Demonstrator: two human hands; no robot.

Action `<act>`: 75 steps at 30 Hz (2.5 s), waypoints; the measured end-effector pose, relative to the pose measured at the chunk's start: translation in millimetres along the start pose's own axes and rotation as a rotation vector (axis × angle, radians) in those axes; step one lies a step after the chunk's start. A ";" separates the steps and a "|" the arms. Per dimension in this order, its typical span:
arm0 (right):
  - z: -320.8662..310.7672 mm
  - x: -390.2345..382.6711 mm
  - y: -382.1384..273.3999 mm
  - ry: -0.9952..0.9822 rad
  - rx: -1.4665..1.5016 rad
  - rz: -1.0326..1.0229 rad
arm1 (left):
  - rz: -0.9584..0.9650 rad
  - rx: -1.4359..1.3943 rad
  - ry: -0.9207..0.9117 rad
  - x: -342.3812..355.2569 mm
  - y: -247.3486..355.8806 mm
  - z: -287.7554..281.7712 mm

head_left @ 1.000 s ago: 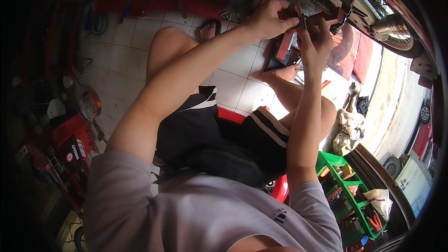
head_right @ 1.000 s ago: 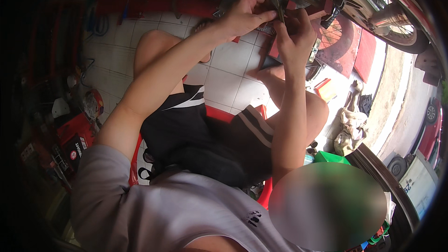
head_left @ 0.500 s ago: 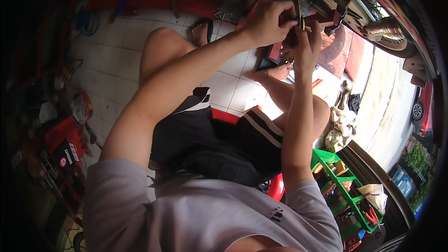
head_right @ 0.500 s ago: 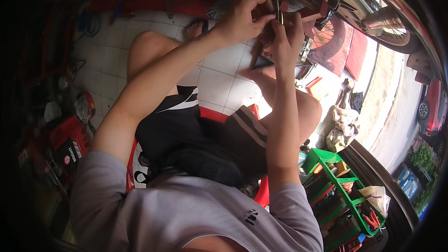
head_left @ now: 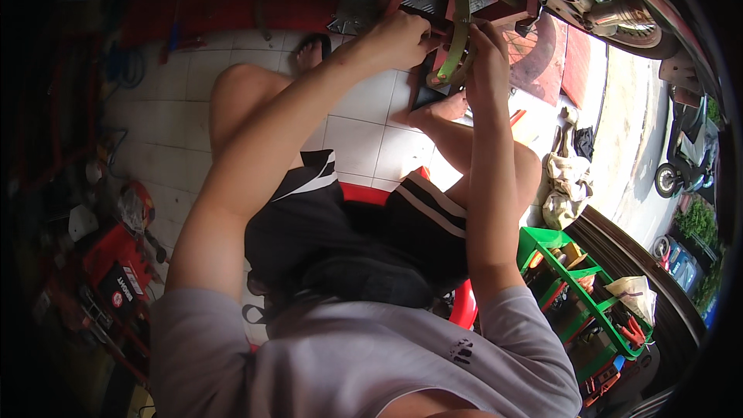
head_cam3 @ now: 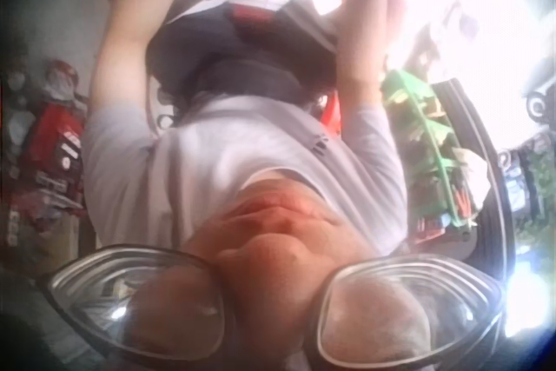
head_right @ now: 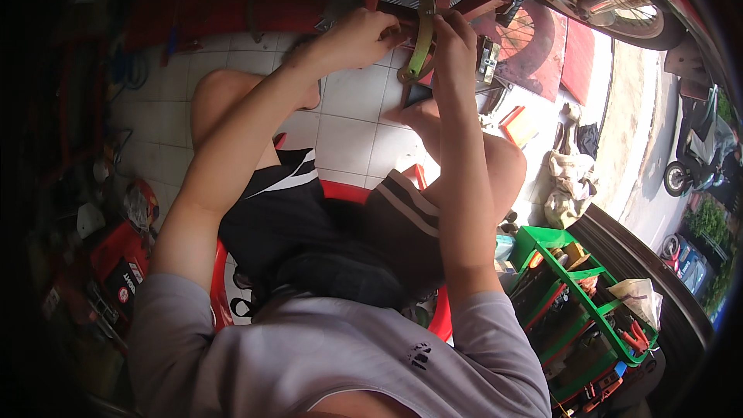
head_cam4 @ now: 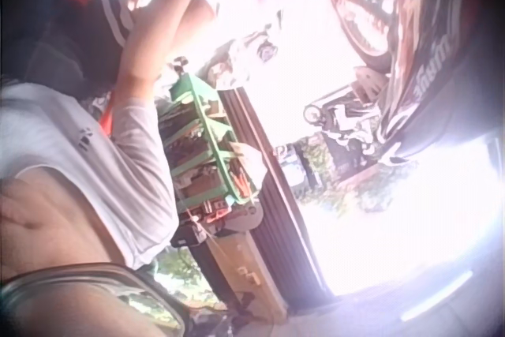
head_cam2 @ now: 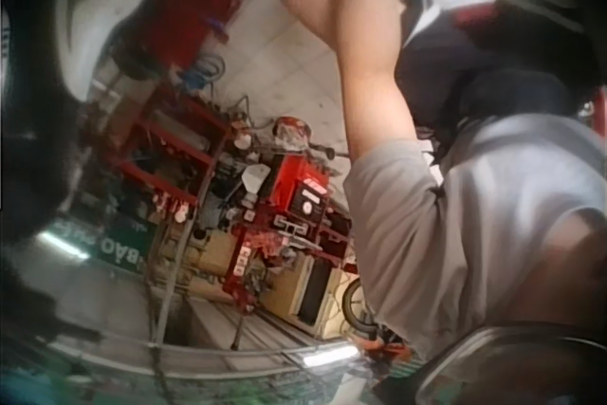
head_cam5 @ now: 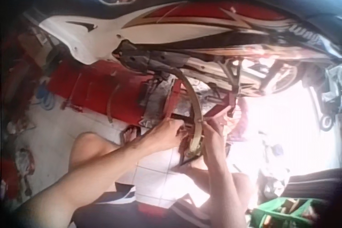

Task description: The person sits on a low stool and uses both hands to manipulate curved metal brake shoes and small fasteners. They repeatedly align the metal pieces, insert fasteners, and adjust the assembly while working over a red metal stand in a workshop.

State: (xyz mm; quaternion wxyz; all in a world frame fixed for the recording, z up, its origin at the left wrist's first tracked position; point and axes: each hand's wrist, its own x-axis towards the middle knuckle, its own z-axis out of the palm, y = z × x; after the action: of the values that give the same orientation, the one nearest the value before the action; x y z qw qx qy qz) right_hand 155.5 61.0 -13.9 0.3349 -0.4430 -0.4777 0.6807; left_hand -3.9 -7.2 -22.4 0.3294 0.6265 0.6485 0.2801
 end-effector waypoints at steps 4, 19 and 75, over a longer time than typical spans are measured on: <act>0.5 0.9 -0.3 -0.012 0.019 0.030 | 0.057 0.036 -0.159 -4.7 7.2 4.9; 19.5 -7.6 -2.1 -0.041 0.136 0.005 | -0.028 -0.012 -0.185 -7.1 -0.2 9.2; -22.0 -8.0 -1.9 -0.151 0.329 -0.053 | -0.553 -0.845 0.059 10.4 -4.4 -3.9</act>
State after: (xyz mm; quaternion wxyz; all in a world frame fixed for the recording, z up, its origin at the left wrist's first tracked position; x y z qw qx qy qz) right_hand 178.9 62.3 -13.2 0.3838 -0.3171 -0.3954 0.7719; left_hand -9.7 3.1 -24.2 0.5977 0.2350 0.6292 0.4378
